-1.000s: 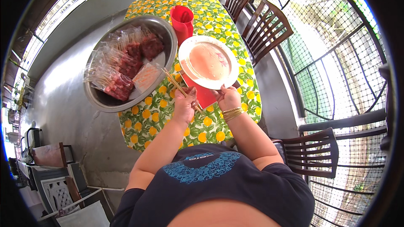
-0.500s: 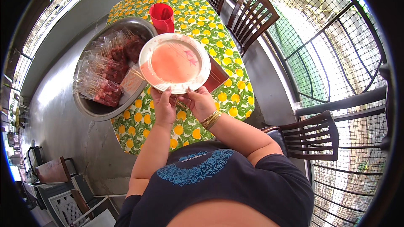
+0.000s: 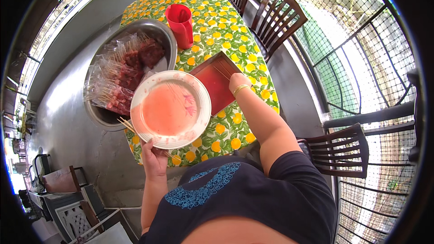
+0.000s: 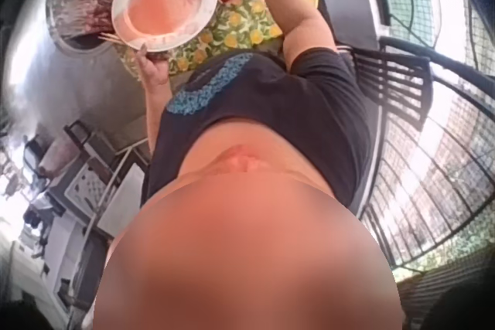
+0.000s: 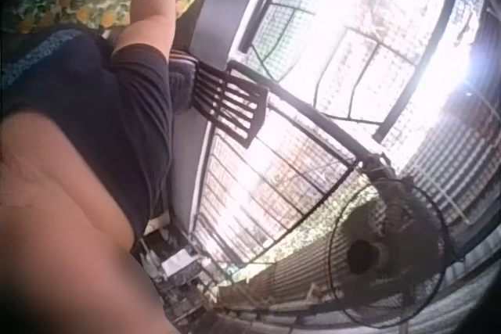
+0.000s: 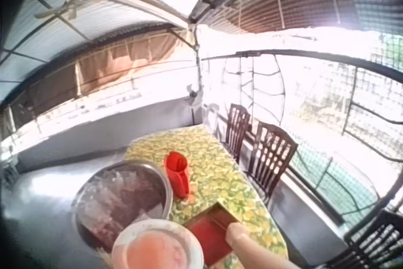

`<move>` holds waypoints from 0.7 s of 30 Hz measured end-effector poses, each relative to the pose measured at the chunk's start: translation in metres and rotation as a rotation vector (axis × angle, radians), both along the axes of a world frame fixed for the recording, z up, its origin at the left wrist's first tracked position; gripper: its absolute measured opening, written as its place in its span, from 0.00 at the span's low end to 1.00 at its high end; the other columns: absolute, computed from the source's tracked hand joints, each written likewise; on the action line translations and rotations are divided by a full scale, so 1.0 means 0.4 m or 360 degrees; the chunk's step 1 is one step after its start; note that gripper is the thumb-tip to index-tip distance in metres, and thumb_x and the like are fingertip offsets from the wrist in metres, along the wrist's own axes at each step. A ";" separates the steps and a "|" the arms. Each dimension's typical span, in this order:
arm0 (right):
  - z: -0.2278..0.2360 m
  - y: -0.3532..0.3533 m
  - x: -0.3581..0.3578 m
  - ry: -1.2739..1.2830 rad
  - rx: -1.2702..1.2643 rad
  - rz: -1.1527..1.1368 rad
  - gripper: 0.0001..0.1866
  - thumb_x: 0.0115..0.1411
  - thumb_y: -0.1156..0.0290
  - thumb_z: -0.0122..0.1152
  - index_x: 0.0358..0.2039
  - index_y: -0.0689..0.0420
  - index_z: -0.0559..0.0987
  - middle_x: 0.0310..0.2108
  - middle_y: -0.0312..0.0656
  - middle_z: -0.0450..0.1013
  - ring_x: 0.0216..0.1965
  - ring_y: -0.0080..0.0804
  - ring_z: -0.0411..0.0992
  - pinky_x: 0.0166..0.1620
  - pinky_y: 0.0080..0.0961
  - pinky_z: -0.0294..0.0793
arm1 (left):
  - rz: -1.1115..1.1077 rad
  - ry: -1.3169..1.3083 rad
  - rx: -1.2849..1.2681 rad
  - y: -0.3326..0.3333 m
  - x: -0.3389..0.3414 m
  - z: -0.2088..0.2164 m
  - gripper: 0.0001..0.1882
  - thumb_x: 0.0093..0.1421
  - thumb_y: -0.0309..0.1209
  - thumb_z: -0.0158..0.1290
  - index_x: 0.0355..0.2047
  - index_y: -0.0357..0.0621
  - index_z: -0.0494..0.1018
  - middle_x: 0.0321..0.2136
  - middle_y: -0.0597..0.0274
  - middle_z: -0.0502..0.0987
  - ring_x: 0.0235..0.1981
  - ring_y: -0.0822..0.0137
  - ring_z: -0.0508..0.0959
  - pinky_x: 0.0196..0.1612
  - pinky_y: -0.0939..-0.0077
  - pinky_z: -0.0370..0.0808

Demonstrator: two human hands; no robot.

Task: The person assembles meat skewers by hand, placing small pieces of raw meat onto wooden sticks and arranging them in a red tray. They then place the completed skewers into a metal bowl and wrap them in plastic bags.

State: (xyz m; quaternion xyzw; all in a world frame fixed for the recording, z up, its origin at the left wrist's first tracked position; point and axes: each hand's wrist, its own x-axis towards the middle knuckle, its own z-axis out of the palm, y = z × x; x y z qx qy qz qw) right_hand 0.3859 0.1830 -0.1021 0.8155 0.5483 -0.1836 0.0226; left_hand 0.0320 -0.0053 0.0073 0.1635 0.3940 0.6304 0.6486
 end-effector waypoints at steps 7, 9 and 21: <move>-0.058 0.022 0.008 -0.0136 -0.0166 0.0247 0.11 0.60 0.69 0.59 0.40 0.54 0.87 0.46 0.45 0.81 0.48 0.44 0.80 0.46 0.38 0.81 | 0.0015 0.0024 -0.0003 -0.018 -0.006 -0.028 0.29 0.60 0.28 0.51 0.63 0.50 0.62 0.53 0.62 0.74 0.47 0.66 0.79 0.41 0.71 0.79; -0.073 0.025 0.014 -0.0176 -0.0148 0.0376 0.11 0.61 0.69 0.58 0.39 0.55 0.87 0.46 0.46 0.81 0.48 0.44 0.80 0.46 0.39 0.81 | 0.0035 0.0037 -0.0014 -0.018 0.000 -0.029 0.28 0.60 0.28 0.51 0.62 0.49 0.63 0.52 0.62 0.74 0.46 0.67 0.79 0.39 0.73 0.78; 0.176 -0.027 0.038 0.0461 0.0012 0.0143 0.13 0.61 0.65 0.58 0.38 0.58 0.85 0.38 0.50 0.81 0.42 0.46 0.80 0.45 0.39 0.79 | -0.0286 -0.0103 -0.0157 0.062 0.105 -0.152 0.24 0.60 0.25 0.52 0.57 0.51 0.65 0.49 0.61 0.76 0.45 0.65 0.79 0.43 0.66 0.81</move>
